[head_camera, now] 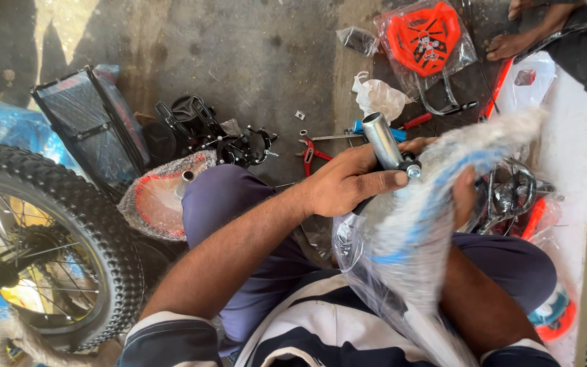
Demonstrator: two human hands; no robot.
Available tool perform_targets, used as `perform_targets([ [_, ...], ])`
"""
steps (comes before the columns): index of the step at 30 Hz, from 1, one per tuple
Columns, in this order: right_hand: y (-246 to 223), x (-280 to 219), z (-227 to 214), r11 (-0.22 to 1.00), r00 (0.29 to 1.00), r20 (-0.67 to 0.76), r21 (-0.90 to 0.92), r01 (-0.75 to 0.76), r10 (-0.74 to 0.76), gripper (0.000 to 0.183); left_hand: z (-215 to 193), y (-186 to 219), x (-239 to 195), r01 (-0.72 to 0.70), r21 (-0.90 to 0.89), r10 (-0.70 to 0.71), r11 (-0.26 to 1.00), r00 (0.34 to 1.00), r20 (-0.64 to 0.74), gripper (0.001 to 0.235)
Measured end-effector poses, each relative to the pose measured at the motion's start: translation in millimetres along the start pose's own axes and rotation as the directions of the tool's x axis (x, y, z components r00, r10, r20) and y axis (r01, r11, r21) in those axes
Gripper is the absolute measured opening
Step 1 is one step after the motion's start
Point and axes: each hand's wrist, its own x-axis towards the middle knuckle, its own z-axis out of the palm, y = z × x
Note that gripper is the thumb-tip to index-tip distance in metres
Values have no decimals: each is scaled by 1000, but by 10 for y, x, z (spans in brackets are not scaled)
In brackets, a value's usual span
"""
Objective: The person sits on the floor and uses a wrench to tighten a bolt on a metal bicycle seat post. They repeatedly adjust the wrench and apply torque to the bolt while holding the seat post steady with their other hand.
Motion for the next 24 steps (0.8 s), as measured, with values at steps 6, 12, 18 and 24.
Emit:
perform_targets([
  [6,60,62,-150,997,999,-31,71,43,-41,61,31,-74,41,117,95,-114,989,993,-36,69],
  [12,71,30,-84,996,998,-39,77,42,-39,64,22,-107,20,293,116,-290,949,956,-44,64],
  [18,116,18,52,991,997,9,-108,81,-81,76,-44,-160,-10,7,-142,-9,990,1000,-20,62],
  [24,-408,71,-896,665,967,182,-747,20,177,80,-443,72,-314,10,-105,-26,994,988,-155,48],
])
